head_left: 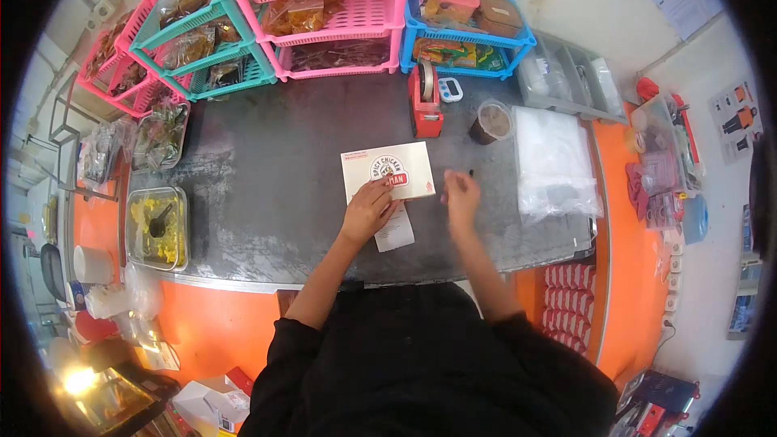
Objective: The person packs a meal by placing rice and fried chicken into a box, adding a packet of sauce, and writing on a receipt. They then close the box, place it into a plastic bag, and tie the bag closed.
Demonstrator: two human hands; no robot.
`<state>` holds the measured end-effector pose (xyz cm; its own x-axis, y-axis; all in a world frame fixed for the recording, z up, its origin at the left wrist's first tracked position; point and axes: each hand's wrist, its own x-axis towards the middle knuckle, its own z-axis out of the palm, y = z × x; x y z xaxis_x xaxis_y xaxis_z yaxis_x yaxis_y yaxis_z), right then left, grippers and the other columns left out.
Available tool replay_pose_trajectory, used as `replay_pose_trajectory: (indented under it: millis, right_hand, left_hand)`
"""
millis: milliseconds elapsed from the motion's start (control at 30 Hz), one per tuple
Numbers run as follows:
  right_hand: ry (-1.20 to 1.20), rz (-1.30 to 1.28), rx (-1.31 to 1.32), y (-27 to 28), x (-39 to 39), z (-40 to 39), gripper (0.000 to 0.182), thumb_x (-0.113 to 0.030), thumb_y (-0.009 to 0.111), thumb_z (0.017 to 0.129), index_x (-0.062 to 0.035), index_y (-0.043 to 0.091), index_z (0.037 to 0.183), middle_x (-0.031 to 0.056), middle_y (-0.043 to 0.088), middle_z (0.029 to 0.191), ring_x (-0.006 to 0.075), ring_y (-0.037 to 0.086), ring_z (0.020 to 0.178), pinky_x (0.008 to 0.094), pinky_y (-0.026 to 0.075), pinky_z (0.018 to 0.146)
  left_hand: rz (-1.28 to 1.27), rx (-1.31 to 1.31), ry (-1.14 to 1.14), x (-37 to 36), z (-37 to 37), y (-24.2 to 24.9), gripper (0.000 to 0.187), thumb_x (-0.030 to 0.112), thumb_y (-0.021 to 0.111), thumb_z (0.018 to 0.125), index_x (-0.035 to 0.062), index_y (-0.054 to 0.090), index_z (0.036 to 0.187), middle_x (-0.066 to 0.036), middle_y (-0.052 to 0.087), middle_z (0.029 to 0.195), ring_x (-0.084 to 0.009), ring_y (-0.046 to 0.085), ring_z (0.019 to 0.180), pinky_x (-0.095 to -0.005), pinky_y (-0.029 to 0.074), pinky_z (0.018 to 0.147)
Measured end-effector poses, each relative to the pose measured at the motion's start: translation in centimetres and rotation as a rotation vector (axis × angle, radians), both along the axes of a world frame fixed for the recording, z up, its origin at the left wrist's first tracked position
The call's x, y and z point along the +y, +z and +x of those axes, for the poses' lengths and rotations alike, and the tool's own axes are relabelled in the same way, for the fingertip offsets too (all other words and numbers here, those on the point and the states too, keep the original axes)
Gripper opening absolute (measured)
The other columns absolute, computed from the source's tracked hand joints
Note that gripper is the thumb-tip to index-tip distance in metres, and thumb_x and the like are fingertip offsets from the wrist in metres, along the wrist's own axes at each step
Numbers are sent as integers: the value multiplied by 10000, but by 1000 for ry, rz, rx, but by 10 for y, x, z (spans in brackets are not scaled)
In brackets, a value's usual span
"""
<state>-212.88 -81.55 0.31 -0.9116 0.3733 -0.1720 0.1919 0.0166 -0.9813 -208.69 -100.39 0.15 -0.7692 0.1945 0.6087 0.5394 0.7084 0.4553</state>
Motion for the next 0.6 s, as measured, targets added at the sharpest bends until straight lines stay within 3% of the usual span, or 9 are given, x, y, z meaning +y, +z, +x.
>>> replay_pose_trajectory:
  millis: [100, 167, 400, 467, 500, 567, 600]
  right_hand:
    - [191, -29, -138, 14, -27, 51, 203, -231, 660, 792, -29, 648, 811, 0, 547, 630, 62, 482, 520, 202, 373, 409]
    - [286, -211, -248, 9, -43, 58, 186, -254, 635, 812, -68, 637, 803, -38, 521, 643, 39, 454, 556, 180, 340, 443]
    - [224, -219, -355, -33, -50, 42, 179, -221, 671, 781, -46, 647, 809, -29, 575, 683, 51, 463, 544, 202, 329, 433]
    - [275, 119, -205, -52, -43, 41, 229, -216, 702, 748, -10, 635, 825, 19, 601, 671, 97, 500, 539, 250, 368, 444]
    - [273, 118, -211, -45, -38, 40, 229, -216, 702, 748, -10, 635, 825, 19, 601, 671, 97, 500, 539, 250, 368, 444]
    - [447, 648, -180, -20, -27, 35, 288, -246, 729, 710, 21, 629, 755, 87, 596, 603, 174, 536, 514, 295, 412, 477]
    - [447, 650, -183, -24, -26, 39, 288, -246, 729, 710, 21, 629, 755, 87, 596, 603, 174, 536, 514, 295, 412, 477]
  left_hand:
    - [-33, -10, -12, -3, -1, -4, 181, 96, 690, 699, 16, 569, 808, -112, 590, 991, -272, 560, 989, -397, 453, 859]
    - [-80, -39, -16, -5, -1, -13, 204, 125, 675, 710, 34, 561, 853, -105, 578, 995, -279, 549, 1009, -404, 439, 885]
    - [-262, -111, -80, -10, 0, -5, 377, 152, 632, 712, 135, 581, 1085, -98, 542, 1014, -273, 498, 1085, -434, 399, 926]
    - [-222, -84, -92, -11, -3, -9, 380, 159, 640, 709, 134, 592, 1085, -93, 549, 996, -269, 511, 1068, -422, 411, 910]
    - [-183, -51, -104, -11, -3, -10, 383, 165, 649, 706, 133, 602, 1085, -89, 557, 977, -266, 523, 1051, -410, 423, 895]
    - [-136, -63, -85, -7, -3, -2, 363, 173, 660, 701, 125, 614, 1058, -91, 568, 975, -252, 536, 1034, -394, 435, 877]
    - [-91, -76, -63, -4, -1, 0, 345, 181, 672, 695, 118, 627, 1031, -93, 579, 973, -238, 549, 1017, -378, 447, 858]
